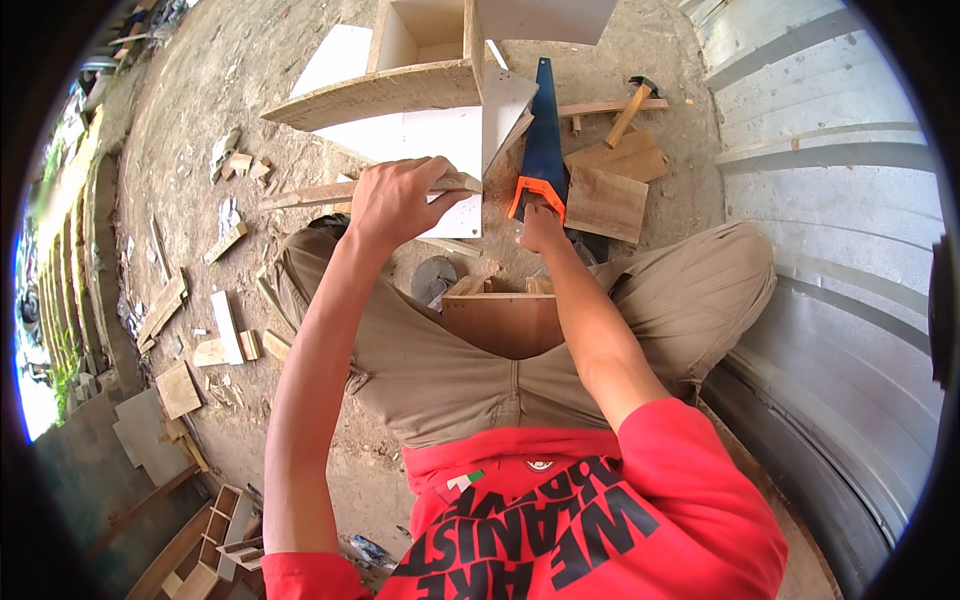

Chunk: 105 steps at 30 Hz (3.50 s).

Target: The person sits on the ground and assembles a wooden structure by fitting together pre-cut wooden pieces. They align and press the pieces into place to form a box-like frame with internal dividers.

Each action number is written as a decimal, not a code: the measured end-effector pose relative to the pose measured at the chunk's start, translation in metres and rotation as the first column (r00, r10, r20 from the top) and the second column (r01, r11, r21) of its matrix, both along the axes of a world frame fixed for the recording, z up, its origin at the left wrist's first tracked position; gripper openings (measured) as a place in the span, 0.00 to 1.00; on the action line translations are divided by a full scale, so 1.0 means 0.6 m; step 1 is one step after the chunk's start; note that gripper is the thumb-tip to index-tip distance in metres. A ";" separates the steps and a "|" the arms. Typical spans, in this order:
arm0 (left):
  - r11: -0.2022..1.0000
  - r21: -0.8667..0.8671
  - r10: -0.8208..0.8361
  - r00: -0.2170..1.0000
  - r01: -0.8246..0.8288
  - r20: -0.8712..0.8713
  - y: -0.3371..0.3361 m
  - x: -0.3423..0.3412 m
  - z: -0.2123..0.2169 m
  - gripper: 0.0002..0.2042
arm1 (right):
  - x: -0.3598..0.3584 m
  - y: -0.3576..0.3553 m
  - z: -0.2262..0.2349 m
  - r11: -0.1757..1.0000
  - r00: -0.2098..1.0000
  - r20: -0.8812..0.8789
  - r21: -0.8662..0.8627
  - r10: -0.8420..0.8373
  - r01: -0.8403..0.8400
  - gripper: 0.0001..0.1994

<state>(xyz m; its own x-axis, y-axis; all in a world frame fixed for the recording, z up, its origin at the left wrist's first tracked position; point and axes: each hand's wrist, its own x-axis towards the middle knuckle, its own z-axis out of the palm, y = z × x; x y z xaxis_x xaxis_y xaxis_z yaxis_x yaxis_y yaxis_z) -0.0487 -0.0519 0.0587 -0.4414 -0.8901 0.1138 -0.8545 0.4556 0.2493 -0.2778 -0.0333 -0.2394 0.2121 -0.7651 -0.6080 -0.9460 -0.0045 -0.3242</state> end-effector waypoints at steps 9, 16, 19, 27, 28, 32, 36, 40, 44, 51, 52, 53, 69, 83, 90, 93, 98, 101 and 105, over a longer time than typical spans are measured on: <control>1.000 -0.020 -0.015 0.999 0.015 -0.029 -0.003 -0.005 0.007 0.16 | 0.028 -0.008 -0.035 0.969 0.990 -0.131 -0.246 -0.050 0.016 0.29; 1.000 -0.026 -0.017 0.999 0.016 -0.043 -0.001 -0.008 0.002 0.16 | 0.030 -0.009 -0.034 0.987 0.998 -0.050 -0.161 -0.031 0.022 0.27; 1.000 -0.026 -0.001 0.999 0.000 -0.037 0.004 0.000 0.001 0.16 | 0.025 -0.010 -0.004 0.992 0.990 0.069 -0.035 -0.120 0.123 0.30; 1.000 -0.020 -0.016 0.999 0.015 -0.040 -0.007 -0.012 0.003 0.15 | 0.003 -0.031 0.028 0.891 0.908 0.059 -0.175 -0.416 0.419 0.18; 1.000 0.005 -0.001 1.000 0.001 -0.019 -0.003 -0.010 0.003 0.15 | 0.008 -0.032 0.052 0.894 0.901 0.123 -0.127 -0.416 0.430 0.17; 0.999 0.025 0.024 0.999 -0.023 -0.048 0.002 0.002 -0.009 0.15 | 0.015 -0.046 0.246 0.875 0.727 0.561 -0.007 -0.397 0.484 0.14; 1.000 0.019 0.021 0.999 -0.021 -0.025 0.001 0.000 -0.007 0.15 | 0.006 -0.003 0.362 0.855 0.446 0.837 0.048 -0.317 0.517 0.13; 0.999 0.029 0.018 0.997 -0.016 -0.070 0.000 -0.004 -0.005 0.14 | 0.015 0.000 0.341 0.865 0.331 0.892 0.117 -0.307 0.488 0.17; 0.997 0.076 0.024 1.000 -0.023 -0.014 -0.002 0.000 -0.003 0.15 | 0.042 -0.010 0.326 0.875 0.301 0.910 0.120 -0.286 0.468 0.19; 0.999 0.042 -0.008 1.000 0.009 -0.022 -0.003 -0.003 0.005 0.13 | 0.049 -0.024 0.304 0.895 0.338 0.901 0.106 -0.271 0.434 0.15; 1.000 0.023 -0.020 0.999 0.021 -0.027 -0.006 -0.005 0.004 0.12 | 0.046 -0.026 0.306 0.899 0.369 0.892 0.084 -0.260 0.431 0.15; 0.999 0.020 -0.025 0.999 0.025 -0.032 -0.007 -0.006 0.003 0.13 | 0.044 -0.028 0.305 0.903 0.377 0.890 0.082 -0.257 0.423 0.15; 1.000 0.012 -0.027 0.998 0.027 -0.055 -0.011 -0.008 0.000 0.11 | 0.041 -0.034 0.309 0.903 0.363 0.900 0.072 -0.241 0.423 0.13; 0.998 0.061 0.001 1.000 -0.001 -0.010 -0.007 -0.005 0.002 0.14 | -0.039 -0.023 0.090 0.953 0.891 0.380 -0.070 -0.249 0.296 0.19; 0.999 0.048 0.013 0.999 -0.011 -0.044 0.002 0.007 -0.007 0.14 | 0.004 0.036 0.019 0.944 0.989 -0.082 -0.297 0.121 -0.140 0.25; 0.998 0.058 0.003 0.998 0.001 -0.066 -0.003 0.003 -0.003 0.13 | 0.013 0.025 0.003 0.926 0.978 -0.148 -0.329 0.144 -0.186 0.26; 0.997 0.072 0.015 0.994 -0.007 -0.104 0.001 0.012 -0.018 0.16 | 0.025 0.027 0.015 0.923 0.992 -0.097 -0.370 0.077 -0.108 0.25; 0.997 0.075 0.014 0.997 -0.008 -0.079 0.000 0.007 -0.012 0.16 | 0.011 -0.001 0.020 0.953 0.998 0.035 -0.295 -0.054 0.062 0.23; 0.998 0.066 0.023 1.000 -0.022 -0.019 -0.002 0.005 -0.009 0.15 | -0.020 -0.063 0.083 0.963 0.959 0.160 -0.098 -0.235 0.252 0.21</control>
